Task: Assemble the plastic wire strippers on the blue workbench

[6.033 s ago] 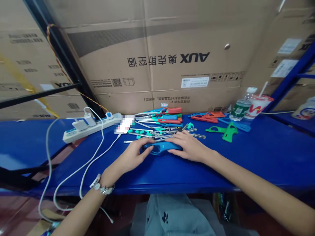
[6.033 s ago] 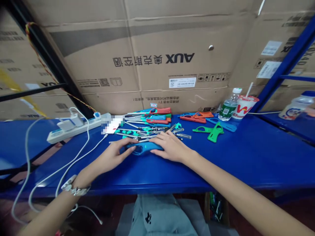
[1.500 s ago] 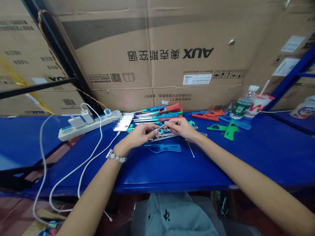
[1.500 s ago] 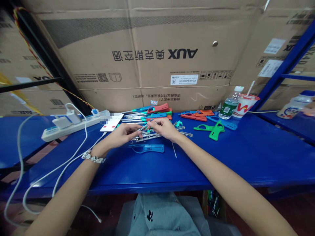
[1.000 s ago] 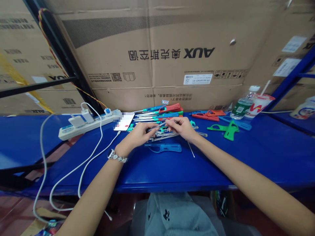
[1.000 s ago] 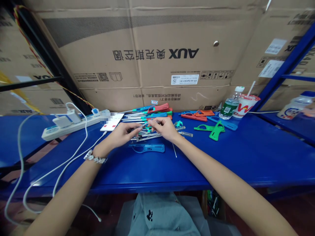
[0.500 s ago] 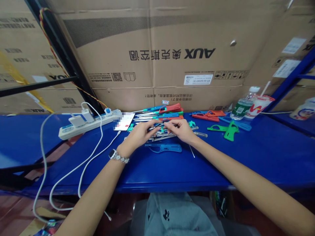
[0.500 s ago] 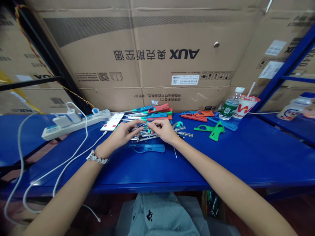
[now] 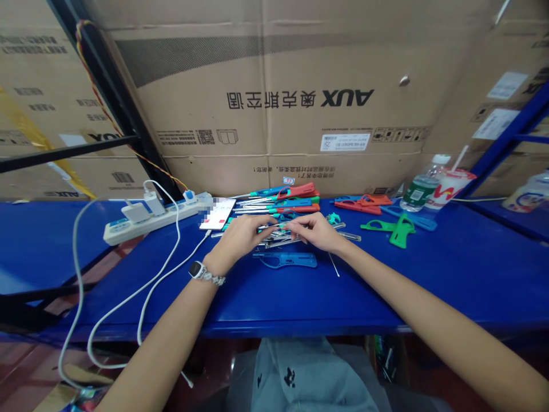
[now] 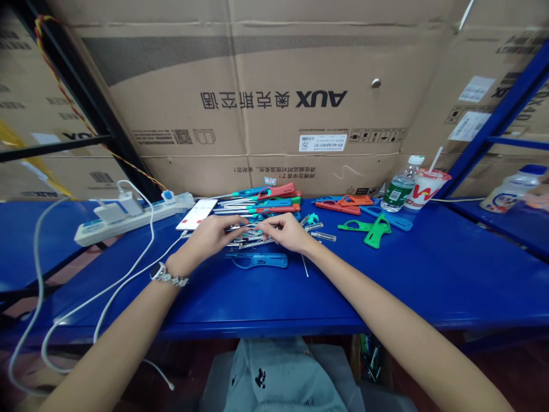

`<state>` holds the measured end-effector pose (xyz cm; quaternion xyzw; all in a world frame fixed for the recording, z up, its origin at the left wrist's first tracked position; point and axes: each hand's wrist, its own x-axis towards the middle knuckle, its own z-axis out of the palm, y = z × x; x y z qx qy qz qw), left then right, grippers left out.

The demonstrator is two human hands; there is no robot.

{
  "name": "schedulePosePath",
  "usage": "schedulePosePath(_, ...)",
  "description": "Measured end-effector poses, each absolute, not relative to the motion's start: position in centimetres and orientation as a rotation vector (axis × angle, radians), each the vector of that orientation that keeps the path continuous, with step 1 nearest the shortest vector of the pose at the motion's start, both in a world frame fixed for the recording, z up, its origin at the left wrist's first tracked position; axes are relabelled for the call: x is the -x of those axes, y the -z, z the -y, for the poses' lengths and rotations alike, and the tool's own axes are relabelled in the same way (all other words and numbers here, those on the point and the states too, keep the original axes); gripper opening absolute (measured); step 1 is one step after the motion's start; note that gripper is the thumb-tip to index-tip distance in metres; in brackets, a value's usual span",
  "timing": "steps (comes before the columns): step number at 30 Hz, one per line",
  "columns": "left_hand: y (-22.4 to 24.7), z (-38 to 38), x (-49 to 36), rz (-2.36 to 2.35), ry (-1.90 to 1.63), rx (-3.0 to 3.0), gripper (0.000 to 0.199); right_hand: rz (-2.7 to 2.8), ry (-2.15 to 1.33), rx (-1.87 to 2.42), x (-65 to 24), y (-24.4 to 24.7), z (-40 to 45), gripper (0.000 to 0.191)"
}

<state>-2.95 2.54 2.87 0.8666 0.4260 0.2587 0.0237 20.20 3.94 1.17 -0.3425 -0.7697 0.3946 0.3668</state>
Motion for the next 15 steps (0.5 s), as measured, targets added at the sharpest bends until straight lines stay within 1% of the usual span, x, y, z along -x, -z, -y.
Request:
schedulePosePath(6, -2.69, -2.61, 3.08, -1.133, -0.862, -2.708, 0.027, 1.98, -1.015, 0.884, -20.56, -0.87, -4.51, 0.044)
schedulePosePath(12, -2.71, -2.45, 2.8, -1.136, -0.807, -2.764, 0.028, 2.032, -0.994, 0.891, -20.57, -1.24, -4.2, 0.035)
schedulePosePath(15, -2.74, -2.45, 2.75, -1.145, -0.795, -2.787, 0.027, 2.021, -0.992, 0.854, -20.39, -1.27, -3.91, 0.034)
